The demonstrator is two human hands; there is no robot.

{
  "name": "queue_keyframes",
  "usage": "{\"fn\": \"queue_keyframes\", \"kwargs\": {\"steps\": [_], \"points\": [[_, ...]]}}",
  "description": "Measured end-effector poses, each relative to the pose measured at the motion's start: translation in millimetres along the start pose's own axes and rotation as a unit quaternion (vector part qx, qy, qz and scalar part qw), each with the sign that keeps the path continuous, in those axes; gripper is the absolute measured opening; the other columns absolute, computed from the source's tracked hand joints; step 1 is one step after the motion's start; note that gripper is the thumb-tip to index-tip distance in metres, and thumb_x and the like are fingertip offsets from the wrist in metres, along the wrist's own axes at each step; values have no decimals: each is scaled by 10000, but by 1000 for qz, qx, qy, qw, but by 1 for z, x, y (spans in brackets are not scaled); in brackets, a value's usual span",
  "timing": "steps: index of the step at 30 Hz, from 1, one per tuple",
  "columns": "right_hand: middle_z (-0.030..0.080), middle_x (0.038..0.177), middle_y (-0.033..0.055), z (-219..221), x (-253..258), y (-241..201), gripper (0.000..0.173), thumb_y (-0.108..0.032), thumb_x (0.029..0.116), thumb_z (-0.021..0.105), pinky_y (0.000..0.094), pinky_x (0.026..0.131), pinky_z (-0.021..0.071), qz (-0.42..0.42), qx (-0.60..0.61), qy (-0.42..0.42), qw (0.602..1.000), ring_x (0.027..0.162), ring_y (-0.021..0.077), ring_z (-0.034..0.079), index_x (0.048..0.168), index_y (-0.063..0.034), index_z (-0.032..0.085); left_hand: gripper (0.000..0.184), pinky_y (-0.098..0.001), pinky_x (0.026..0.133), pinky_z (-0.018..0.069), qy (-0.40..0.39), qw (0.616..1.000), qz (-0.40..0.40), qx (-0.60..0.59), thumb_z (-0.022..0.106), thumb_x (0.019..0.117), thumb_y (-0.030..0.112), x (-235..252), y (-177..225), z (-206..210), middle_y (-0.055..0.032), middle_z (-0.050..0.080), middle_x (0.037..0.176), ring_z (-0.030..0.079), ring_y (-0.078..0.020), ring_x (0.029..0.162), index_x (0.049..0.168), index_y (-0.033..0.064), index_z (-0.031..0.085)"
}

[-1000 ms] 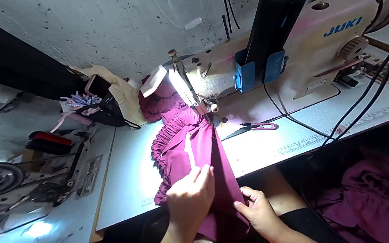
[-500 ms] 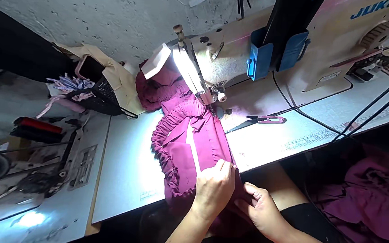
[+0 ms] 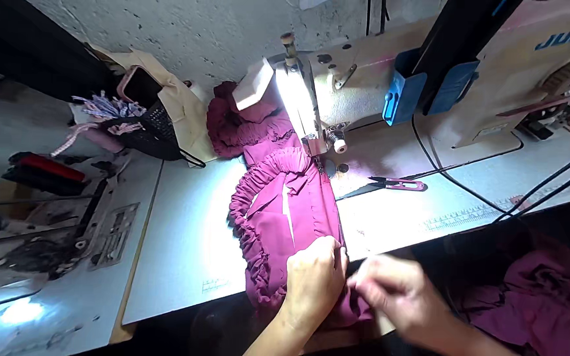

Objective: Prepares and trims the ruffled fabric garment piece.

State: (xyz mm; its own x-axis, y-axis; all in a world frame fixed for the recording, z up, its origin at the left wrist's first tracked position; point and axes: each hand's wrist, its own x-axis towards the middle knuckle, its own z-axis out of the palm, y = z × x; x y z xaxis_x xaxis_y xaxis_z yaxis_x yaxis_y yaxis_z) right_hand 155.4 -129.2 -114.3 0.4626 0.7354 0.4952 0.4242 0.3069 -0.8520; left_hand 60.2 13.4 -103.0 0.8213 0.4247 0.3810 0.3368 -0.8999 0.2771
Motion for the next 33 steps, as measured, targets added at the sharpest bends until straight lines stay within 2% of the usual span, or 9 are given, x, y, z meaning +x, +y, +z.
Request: {"fn": "queue_keyframes", "kwargs": {"steps": [2,4,6,10,12,20,25,29,33], "points": [[673,762,-11,-16,47,17,219,-178,992,579,175,613,504,-19,-129,16,991,671,0,592,901,-67,745,145,-309,459,478,26,999,20,2,649,874,213,0,-2,-3,9,663,671,629,-118,539,832,108,740],[703,985,42,-23,93,50,230,-119,946,606,279,722,563,-26,-247,-49,967,813,101,648,1100,-104,776,145,-287,458,467,40,999,35,-7,653,881,217,4,-3,-8,20,651,661,603,-100,525,837,113,743],[666,1120,100,-25,132,74,317,-79,937,611,432,906,548,-8,-319,-157,935,1043,244,649,1215,-136,751,144,-276,449,451,58,997,47,-18,653,883,219,9,-4,-12,28,644,657,586,-88,512,836,118,745],[731,1056,129,-22,173,99,208,-103,977,594,521,934,535,-23,-360,-198,912,1062,317,679,1082,-113,774,165,-235,473,452,81,994,37,-68,637,903,242,14,-16,-24,47,653,682,575,-44,536,848,135,750],[736,1006,117,-22,175,106,173,-100,959,616,514,926,539,-52,-335,-189,922,1039,295,686,1023,-95,777,175,-207,506,466,81,991,29,-105,634,916,244,14,-23,-29,47,669,705,580,-22,563,857,127,749],[648,1047,51,-26,165,110,178,-139,914,645,517,918,453,-96,-283,-235,925,1062,233,605,1029,-154,781,185,-139,548,443,81,982,31,-169,637,941,230,22,-33,-33,44,674,733,557,31,611,880,99,753],[676,1107,13,-22,134,96,171,-129,909,624,484,1043,389,-109,-221,-250,936,1190,208,557,973,-163,779,177,-196,491,423,66,984,56,-153,627,939,210,20,-28,-22,26,645,697,549,-29,555,862,103,746],[735,1094,39,-22,98,81,202,-79,932,567,482,1139,346,-107,-174,-226,953,1227,179,610,962,-108,764,196,-219,448,394,55,989,73,-120,626,930,215,17,-23,-12,22,597,640,539,-54,517,795,105,718],[760,1108,48,-17,68,65,209,-111,983,557,469,1099,443,-118,-173,-204,956,1208,195,657,956,-102,765,216,-240,413,379,52,991,92,-87,615,919,205,10,-19,-2,12,548,604,525,-84,481,735,103,661]]}}
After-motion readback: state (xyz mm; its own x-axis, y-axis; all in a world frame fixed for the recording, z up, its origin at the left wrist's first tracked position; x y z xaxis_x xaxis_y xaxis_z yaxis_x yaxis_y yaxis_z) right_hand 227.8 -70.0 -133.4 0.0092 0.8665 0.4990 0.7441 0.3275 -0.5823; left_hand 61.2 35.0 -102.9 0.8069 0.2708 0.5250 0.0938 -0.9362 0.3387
